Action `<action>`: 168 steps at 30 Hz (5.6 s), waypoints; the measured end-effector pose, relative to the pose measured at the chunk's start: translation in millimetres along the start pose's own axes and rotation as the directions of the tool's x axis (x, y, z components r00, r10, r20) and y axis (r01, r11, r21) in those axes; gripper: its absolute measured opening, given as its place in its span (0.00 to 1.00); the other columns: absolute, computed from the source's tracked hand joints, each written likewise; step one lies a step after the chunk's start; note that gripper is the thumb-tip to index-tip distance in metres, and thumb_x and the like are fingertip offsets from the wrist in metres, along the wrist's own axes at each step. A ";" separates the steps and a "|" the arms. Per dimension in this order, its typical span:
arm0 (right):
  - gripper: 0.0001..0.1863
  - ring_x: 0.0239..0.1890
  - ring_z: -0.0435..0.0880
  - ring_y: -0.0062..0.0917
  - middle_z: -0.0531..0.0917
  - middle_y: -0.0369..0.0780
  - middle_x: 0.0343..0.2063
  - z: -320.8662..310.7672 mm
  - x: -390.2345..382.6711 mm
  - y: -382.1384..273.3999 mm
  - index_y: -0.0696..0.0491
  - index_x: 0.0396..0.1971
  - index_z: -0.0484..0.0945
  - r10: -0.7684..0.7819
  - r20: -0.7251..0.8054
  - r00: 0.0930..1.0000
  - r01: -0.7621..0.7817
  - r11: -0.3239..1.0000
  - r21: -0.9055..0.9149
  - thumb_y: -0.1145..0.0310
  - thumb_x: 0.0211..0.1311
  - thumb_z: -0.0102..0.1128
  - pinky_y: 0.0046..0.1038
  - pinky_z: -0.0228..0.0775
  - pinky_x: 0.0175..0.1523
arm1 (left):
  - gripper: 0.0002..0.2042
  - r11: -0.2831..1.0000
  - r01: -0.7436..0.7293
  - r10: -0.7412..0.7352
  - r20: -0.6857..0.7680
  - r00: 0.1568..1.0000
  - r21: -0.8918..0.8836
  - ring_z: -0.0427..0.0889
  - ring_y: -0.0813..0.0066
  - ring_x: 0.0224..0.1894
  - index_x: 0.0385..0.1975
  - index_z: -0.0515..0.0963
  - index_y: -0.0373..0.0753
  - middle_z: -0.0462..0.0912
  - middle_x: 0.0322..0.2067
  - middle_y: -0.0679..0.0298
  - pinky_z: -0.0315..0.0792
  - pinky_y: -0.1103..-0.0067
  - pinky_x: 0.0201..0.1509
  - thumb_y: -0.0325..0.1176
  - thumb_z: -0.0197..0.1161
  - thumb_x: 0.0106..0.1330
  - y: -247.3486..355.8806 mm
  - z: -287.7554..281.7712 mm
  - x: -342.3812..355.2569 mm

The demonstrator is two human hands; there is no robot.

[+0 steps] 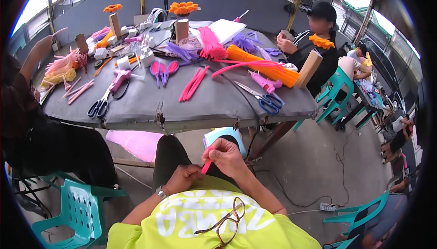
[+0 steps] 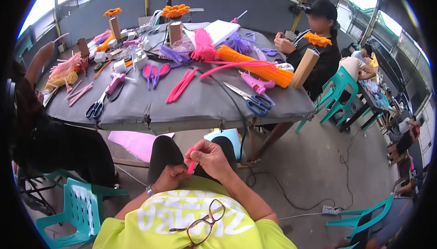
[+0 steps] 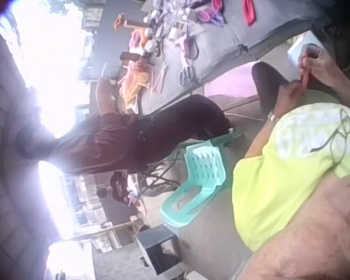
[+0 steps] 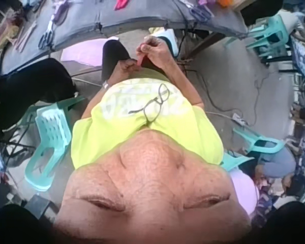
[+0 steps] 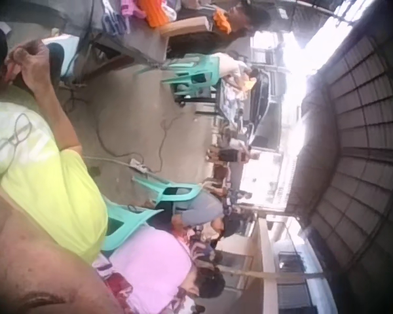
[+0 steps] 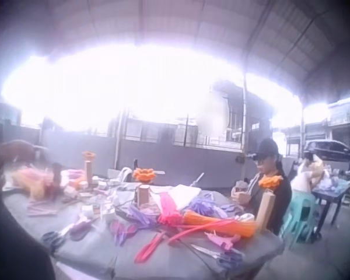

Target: The person picks up a bundle of pink pipe cleaners, selects a single piece, and uses scissors to cut it. They then bend the pink pipe cleaner into a loop and continue cutting and shaping pipe cleaner segments on a craft table.

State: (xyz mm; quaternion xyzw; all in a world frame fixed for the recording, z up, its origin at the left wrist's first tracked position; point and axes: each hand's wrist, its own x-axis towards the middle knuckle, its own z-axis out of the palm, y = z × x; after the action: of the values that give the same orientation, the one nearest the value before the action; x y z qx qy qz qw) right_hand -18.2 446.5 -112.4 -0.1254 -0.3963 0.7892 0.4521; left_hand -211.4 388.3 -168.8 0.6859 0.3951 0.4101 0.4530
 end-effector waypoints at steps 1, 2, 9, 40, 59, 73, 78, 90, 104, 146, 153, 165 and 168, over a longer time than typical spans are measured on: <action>0.04 0.35 0.86 0.31 0.85 0.46 0.32 2.7 0.8 -2.9 0.57 0.33 0.77 -0.006 0.004 1.000 0.007 0.999 -0.054 0.76 0.62 0.64 0.31 0.80 0.44 | 0.03 0.996 0.061 -0.060 0.027 0.998 -0.058 0.87 0.66 0.33 0.33 0.80 0.35 0.86 0.31 0.59 0.78 0.75 0.39 0.23 0.64 0.60 8.9 -1.2 -1.7; 0.04 0.35 0.86 0.31 0.85 0.46 0.32 8.0 1.2 -7.3 0.57 0.33 0.77 -0.013 0.008 1.000 0.014 0.994 -0.107 0.76 0.62 0.63 0.31 0.80 0.44 | 0.04 0.998 0.044 -0.046 0.067 0.997 0.036 0.87 0.70 0.33 0.34 0.80 0.36 0.86 0.30 0.59 0.78 0.77 0.39 0.23 0.64 0.60 14.8 -4.9 1.9; 0.03 0.34 0.85 0.28 0.85 0.44 0.32 18.0 -1.6 -13.1 0.57 0.32 0.76 -0.100 -0.048 0.994 0.075 0.924 -0.375 0.78 0.64 0.61 0.30 0.79 0.44 | 0.11 0.999 0.001 -0.009 0.227 0.974 0.035 0.83 0.81 0.32 0.45 0.79 0.37 0.86 0.31 0.64 0.76 0.80 0.39 0.27 0.66 0.63 64.8 -23.7 35.4; 0.14 0.44 0.82 0.44 0.83 0.49 0.39 -14.5 20.7 -206.7 0.54 0.45 0.79 -0.336 -0.093 0.937 -0.284 -0.580 -0.763 0.72 0.58 0.63 0.40 0.72 0.49 | 0.06 0.921 0.116 -0.260 -0.366 0.894 -0.371 0.79 0.85 0.31 0.34 0.84 0.31 0.85 0.29 0.63 0.72 0.83 0.36 0.26 0.68 0.60 30.0 -10.5 46.5; 0.31 0.34 0.84 0.24 0.83 0.43 0.37 54.5 -69.5 -37.1 0.57 0.62 0.65 0.152 0.001 0.988 -0.125 0.817 -0.564 0.67 0.62 0.67 0.23 0.78 0.36 | 0.08 0.922 -0.016 -0.178 -0.460 0.870 -0.386 0.75 0.89 0.26 0.35 0.83 0.28 0.83 0.25 0.67 0.68 0.87 0.30 0.27 0.66 0.62 50.4 -16.3 41.1; 0.33 0.23 0.79 0.17 0.81 0.40 0.24 36.9 -54.4 -26.4 0.59 0.61 0.65 0.290 0.036 0.956 -0.253 0.883 -0.395 0.55 0.64 0.64 0.18 0.72 0.31 | 0.08 0.918 -0.060 -0.175 -0.536 0.826 -0.392 0.79 0.85 0.28 0.37 0.83 0.28 0.86 0.27 0.63 0.71 0.87 0.31 0.27 0.64 0.65 66.4 -26.4 44.1; 0.30 0.22 0.79 0.16 0.80 0.38 0.23 42.0 -51.6 -28.6 0.59 0.59 0.66 0.333 -0.008 0.943 -0.305 0.855 -0.420 0.55 0.66 0.62 0.18 0.72 0.31 | 0.07 0.931 -0.139 -0.092 -0.584 0.807 -0.339 0.80 0.85 0.28 0.38 0.83 0.29 0.86 0.28 0.63 0.72 0.87 0.30 0.25 0.62 0.65 67.6 -22.4 47.3; 0.36 0.23 0.79 0.18 0.78 0.39 0.26 48.7 -41.0 -23.5 0.58 0.60 0.64 0.244 0.006 0.970 -0.221 0.888 -0.403 0.47 0.63 0.62 0.19 0.71 0.30 | 0.06 0.969 -0.134 -0.009 -0.573 0.819 -0.206 0.74 0.90 0.21 0.37 0.83 0.30 0.84 0.25 0.67 0.65 0.90 0.21 0.25 0.62 0.66 61.6 -4.3 43.3; 0.39 0.23 0.76 0.18 0.76 0.38 0.26 49.6 -30.2 -8.4 0.57 0.56 0.65 0.094 0.024 0.995 -0.073 0.890 -0.449 0.36 0.64 0.52 0.17 0.66 0.31 | 0.05 0.928 -0.096 -0.107 -0.504 0.857 -0.361 0.75 0.93 0.25 0.35 0.83 0.31 0.84 0.23 0.69 0.67 0.90 0.24 0.24 0.63 0.66 70.0 0.5 40.4; 0.46 0.29 0.73 0.19 0.72 0.37 0.30 58.2 -37.4 -12.4 0.55 0.61 0.59 0.117 0.044 0.992 -0.086 0.894 -0.439 0.34 0.56 0.59 0.23 0.68 0.37 | 0.03 0.983 -0.147 0.059 -0.572 0.818 -0.109 0.83 0.85 0.29 0.34 0.82 0.30 0.85 0.25 0.62 0.74 0.87 0.30 0.21 0.66 0.62 67.6 1.5 40.1; 0.32 0.23 0.72 0.15 0.72 0.34 0.24 57.0 -39.7 -2.8 0.54 0.57 0.62 0.068 0.032 0.997 -0.057 0.961 -0.270 0.46 0.66 0.59 0.19 0.66 0.32 | 0.03 0.989 -0.145 0.117 -0.556 0.823 -0.006 0.78 0.86 0.23 0.32 0.82 0.32 0.83 0.22 0.62 0.70 0.86 0.25 0.23 0.67 0.62 66.4 -0.8 41.6; 0.31 0.26 0.76 0.14 0.77 0.35 0.26 41.8 -48.1 -44.3 0.54 0.59 0.65 -0.143 -0.010 0.990 0.111 0.809 -0.577 0.72 0.58 0.70 0.17 0.71 0.33 | 0.04 0.929 -0.306 0.370 -0.479 0.797 0.209 0.78 0.83 0.24 0.31 0.84 0.32 0.84 0.27 0.62 0.71 0.83 0.28 0.22 0.68 0.57 129.6 -65.7 61.2; 0.34 0.27 0.76 0.13 0.78 0.35 0.26 34.1 -48.3 -57.1 0.56 0.60 0.67 -0.227 -0.007 0.974 0.142 0.629 -0.764 0.79 0.53 0.72 0.17 0.74 0.36 | 0.05 0.938 -0.097 0.223 -0.363 0.905 0.334 0.79 0.82 0.24 0.30 0.85 0.32 0.84 0.24 0.61 0.72 0.82 0.30 0.26 0.68 0.55 169.9 -114.7 100.3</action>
State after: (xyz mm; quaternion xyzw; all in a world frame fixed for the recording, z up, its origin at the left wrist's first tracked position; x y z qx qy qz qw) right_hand 25.0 405.6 -55.6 -0.3018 -0.6768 0.4928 0.4561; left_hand -252.8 466.9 41.4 0.6815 0.4791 0.5095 0.2156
